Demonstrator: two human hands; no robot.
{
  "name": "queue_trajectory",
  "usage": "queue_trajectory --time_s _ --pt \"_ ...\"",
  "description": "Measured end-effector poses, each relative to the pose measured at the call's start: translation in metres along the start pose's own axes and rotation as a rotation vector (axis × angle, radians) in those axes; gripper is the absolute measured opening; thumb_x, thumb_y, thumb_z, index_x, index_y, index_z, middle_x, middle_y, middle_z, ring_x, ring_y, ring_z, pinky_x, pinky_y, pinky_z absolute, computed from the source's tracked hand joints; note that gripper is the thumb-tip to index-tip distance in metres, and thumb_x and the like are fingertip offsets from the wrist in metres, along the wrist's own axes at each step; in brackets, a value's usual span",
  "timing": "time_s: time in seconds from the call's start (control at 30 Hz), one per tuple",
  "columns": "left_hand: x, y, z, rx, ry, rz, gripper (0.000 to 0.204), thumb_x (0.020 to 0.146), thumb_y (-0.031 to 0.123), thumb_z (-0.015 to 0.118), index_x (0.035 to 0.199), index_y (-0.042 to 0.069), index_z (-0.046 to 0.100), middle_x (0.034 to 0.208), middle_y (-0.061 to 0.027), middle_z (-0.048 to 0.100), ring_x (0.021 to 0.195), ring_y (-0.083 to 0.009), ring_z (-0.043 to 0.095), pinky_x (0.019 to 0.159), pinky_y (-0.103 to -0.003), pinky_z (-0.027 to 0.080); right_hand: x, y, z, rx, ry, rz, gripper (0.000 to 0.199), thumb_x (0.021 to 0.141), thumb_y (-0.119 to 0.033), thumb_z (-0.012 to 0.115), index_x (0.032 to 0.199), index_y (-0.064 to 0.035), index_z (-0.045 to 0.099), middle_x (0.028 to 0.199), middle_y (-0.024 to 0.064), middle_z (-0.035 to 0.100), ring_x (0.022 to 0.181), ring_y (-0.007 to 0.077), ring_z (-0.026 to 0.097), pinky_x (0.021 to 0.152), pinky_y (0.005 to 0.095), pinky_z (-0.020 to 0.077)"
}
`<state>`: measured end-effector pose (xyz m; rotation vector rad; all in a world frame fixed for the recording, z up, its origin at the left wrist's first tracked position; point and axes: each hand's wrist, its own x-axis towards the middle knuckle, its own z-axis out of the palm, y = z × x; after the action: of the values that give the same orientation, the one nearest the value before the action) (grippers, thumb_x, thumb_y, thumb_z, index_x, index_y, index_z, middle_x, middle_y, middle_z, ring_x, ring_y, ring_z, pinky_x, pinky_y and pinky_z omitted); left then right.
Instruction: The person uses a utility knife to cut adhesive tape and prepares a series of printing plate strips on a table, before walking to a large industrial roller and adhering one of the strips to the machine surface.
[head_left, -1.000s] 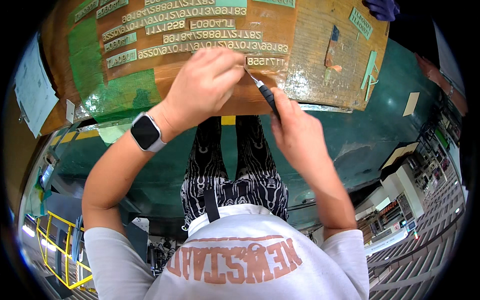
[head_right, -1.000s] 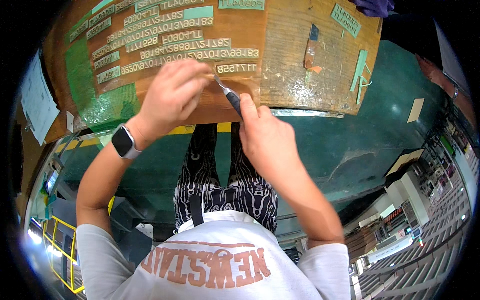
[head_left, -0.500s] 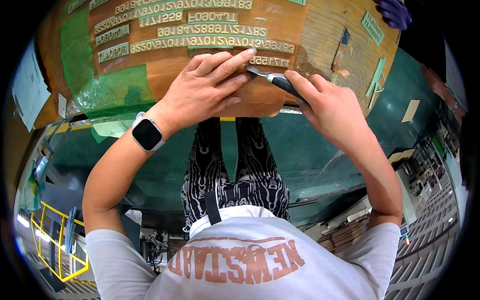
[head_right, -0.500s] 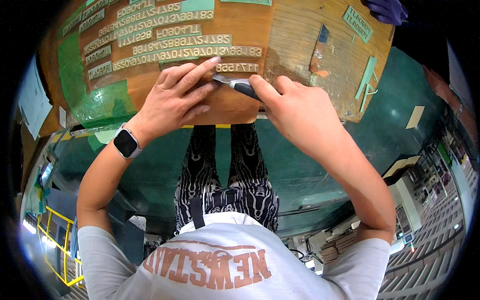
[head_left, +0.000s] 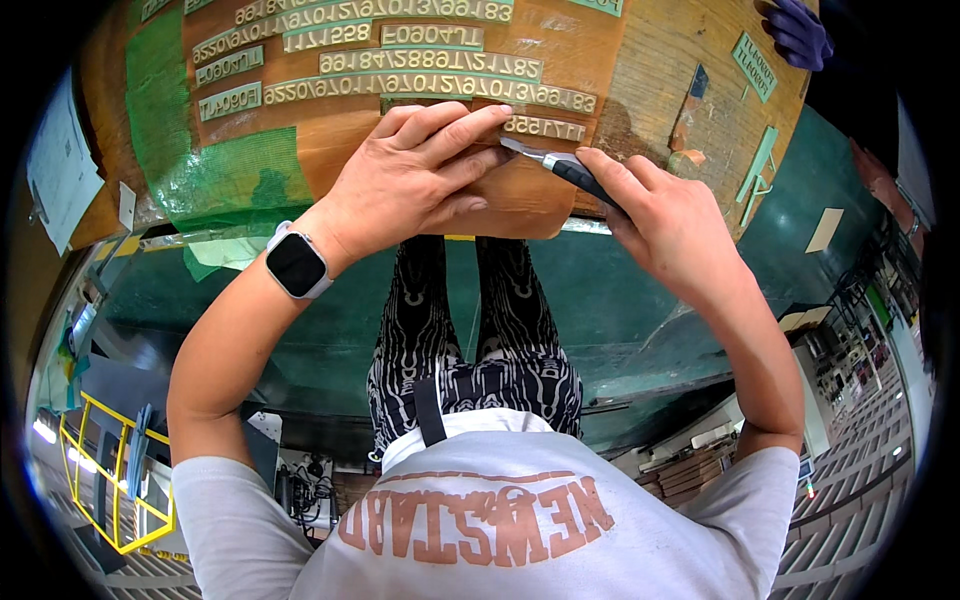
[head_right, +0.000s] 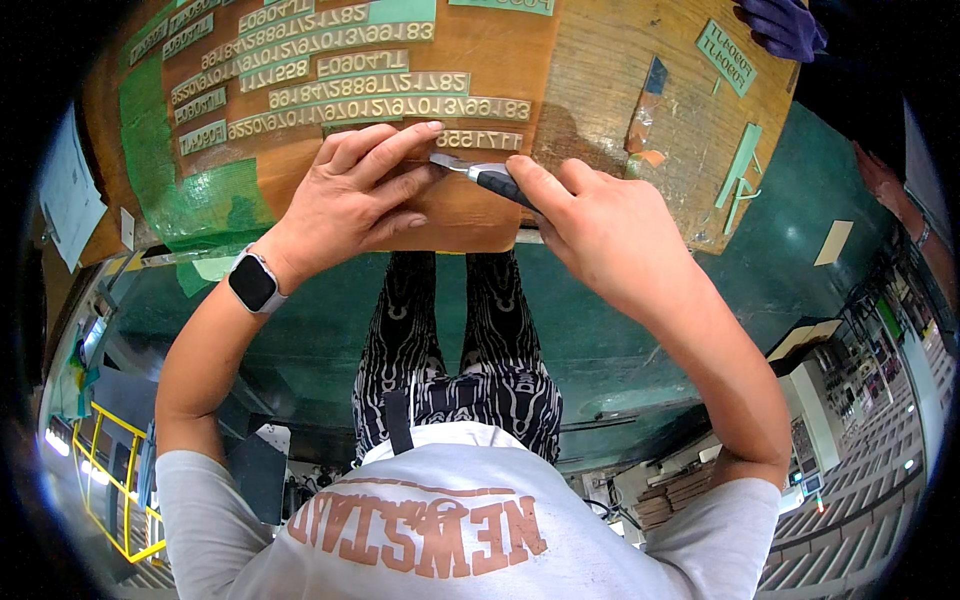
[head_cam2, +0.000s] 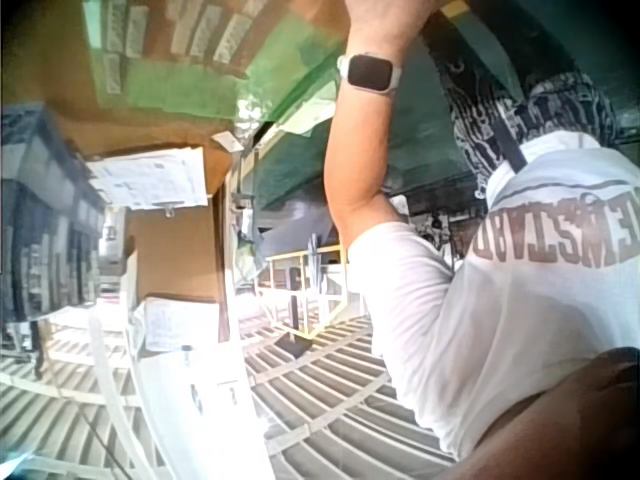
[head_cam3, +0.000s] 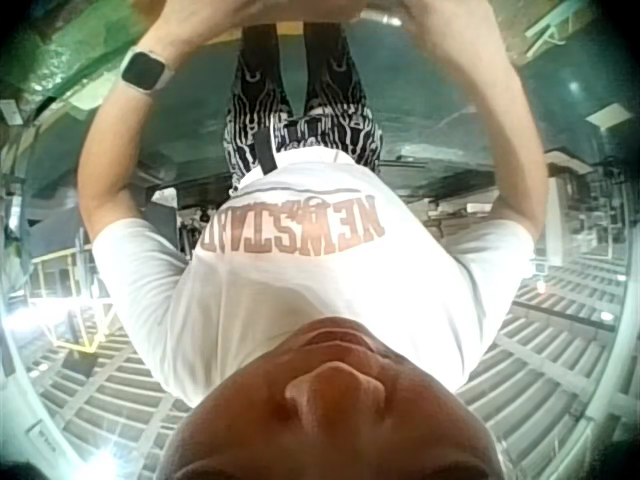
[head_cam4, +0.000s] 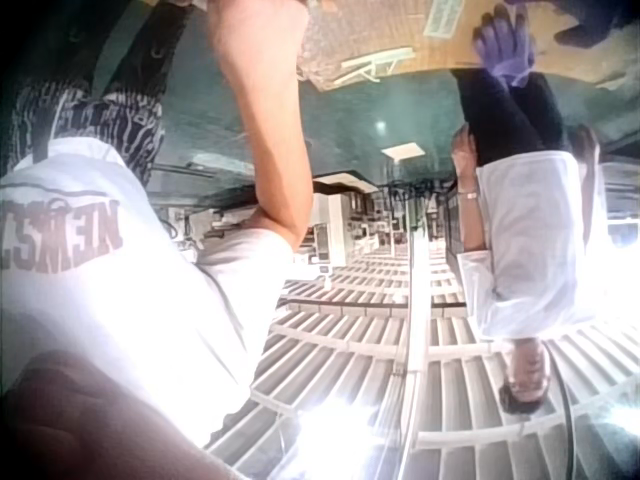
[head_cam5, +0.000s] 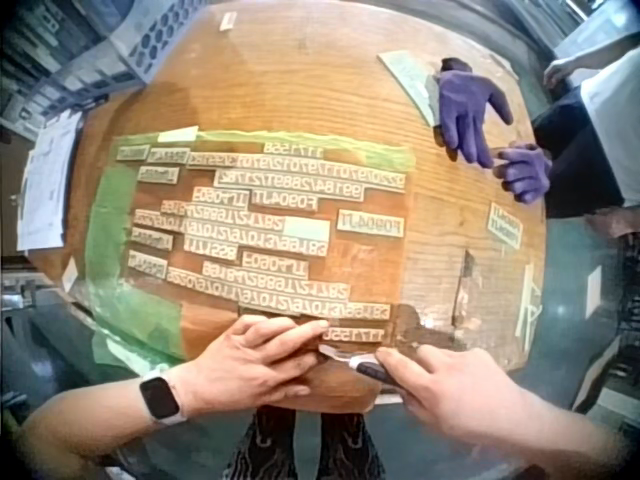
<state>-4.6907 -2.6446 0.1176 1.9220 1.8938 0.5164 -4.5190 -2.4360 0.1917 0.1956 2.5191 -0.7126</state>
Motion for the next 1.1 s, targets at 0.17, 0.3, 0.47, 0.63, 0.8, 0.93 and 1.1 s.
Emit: queue_trajectory --time_s 0.17,0.3,0.47,0.63,0.8,0.93,1.1 --pt "-0.002 -0.001 -0.001 0.022 -0.01 -0.003 0.041 0.074 0.032 0.068 0.112 0.015 0.064 0.144 0.0002 0.04 0.122 -0.0212 0.04 0.101 -0.035 0.035 0.004 0.0 -0.001 -0.016 -0.029 -0.008 0.054 0.08 -0.01 0.066 0.131 -0.0122 0.049 0.084 0.0088 0.056 0.075 0.0281 0.061 0.063 0.0389 0.0501" --pt "-0.002 -0.003 -0.001 0.022 -0.012 -0.004 0.042 0.074 0.032 0.069 0.112 0.016 0.064 0.144 0.0007 0.04 0.121 -0.0205 0.04 0.101 -0.035 0.035 0.008 -0.002 -0.006 -0.053 -0.045 -0.02 0.054 0.079 -0.01 0.065 0.131 -0.0124 0.049 0.084 0.0083 0.056 0.075 0.0272 0.062 0.064 0.0387 0.0501" --pt "-0.005 -0.005 -0.002 0.037 -0.02 -0.01 0.043 0.074 0.032 0.069 0.113 0.018 0.063 0.144 0.0012 0.04 0.12 -0.0199 0.041 0.1 -0.035 0.035 0.014 0.002 -0.013 -0.147 -0.006 -0.118 0.043 0.08 -0.01 0.06 0.123 -0.01 0.051 0.077 0.0102 0.057 0.069 0.0268 0.064 0.057 0.037 0.0499" --pt "-0.008 -0.006 -0.005 0.051 -0.01 -0.018 0.052 0.074 0.034 0.069 0.124 0.022 0.06 0.143 0.0025 0.04 0.119 -0.0198 0.042 0.1 -0.034 0.036 0.008 0.012 -0.018 -0.201 0.006 -0.146 0.043 0.081 -0.01 0.06 0.123 -0.0099 0.051 0.075 0.0104 0.057 0.068 0.0279 0.064 0.057 0.0373 0.0498" --pt "-0.014 -0.009 -0.008 0.064 -0.025 -0.017 0.056 0.074 0.034 0.069 0.128 0.024 0.058 0.143 0.0028 0.041 0.118 -0.0195 0.042 0.1 -0.034 0.035 -0.005 0.019 -0.026 -0.19 -0.095 -0.04 0.044 0.08 -0.009 0.06 0.124 -0.0095 0.051 0.082 0.0117 0.057 0.069 0.029 0.064 0.056 0.0379 0.0498" --pt "-0.016 -0.011 -0.008 0.078 -0.048 -0.02 0.056 0.074 0.033 0.07 0.128 0.024 0.058 0.143 0.0028 0.041 0.118 -0.0195 0.042 0.1 -0.034 0.035 -0.012 0.03 -0.026 -0.171 -0.084 -0.035 0.045 0.08 -0.009 0.06 0.124 -0.0099 0.05 0.093 0.0137 0.059 0.072 0.0298 0.065 0.058 0.0386 0.0506" --pt "-0.015 -0.008 -0.012 0.08 -0.087 -0.034 0.056 0.074 0.032 0.07 0.128 0.024 0.056 0.144 0.0018 0.04 0.119 -0.0209 0.042 0.101 -0.035 0.035 -0.017 0.035 -0.026 -0.127 -0.092 -0.022 0.05 0.078 -0.006 0.062 0.126 -0.0097 0.048 0.1 0.0151 0.06 0.076 0.0312 0.065 0.061 0.0395 0.0517"
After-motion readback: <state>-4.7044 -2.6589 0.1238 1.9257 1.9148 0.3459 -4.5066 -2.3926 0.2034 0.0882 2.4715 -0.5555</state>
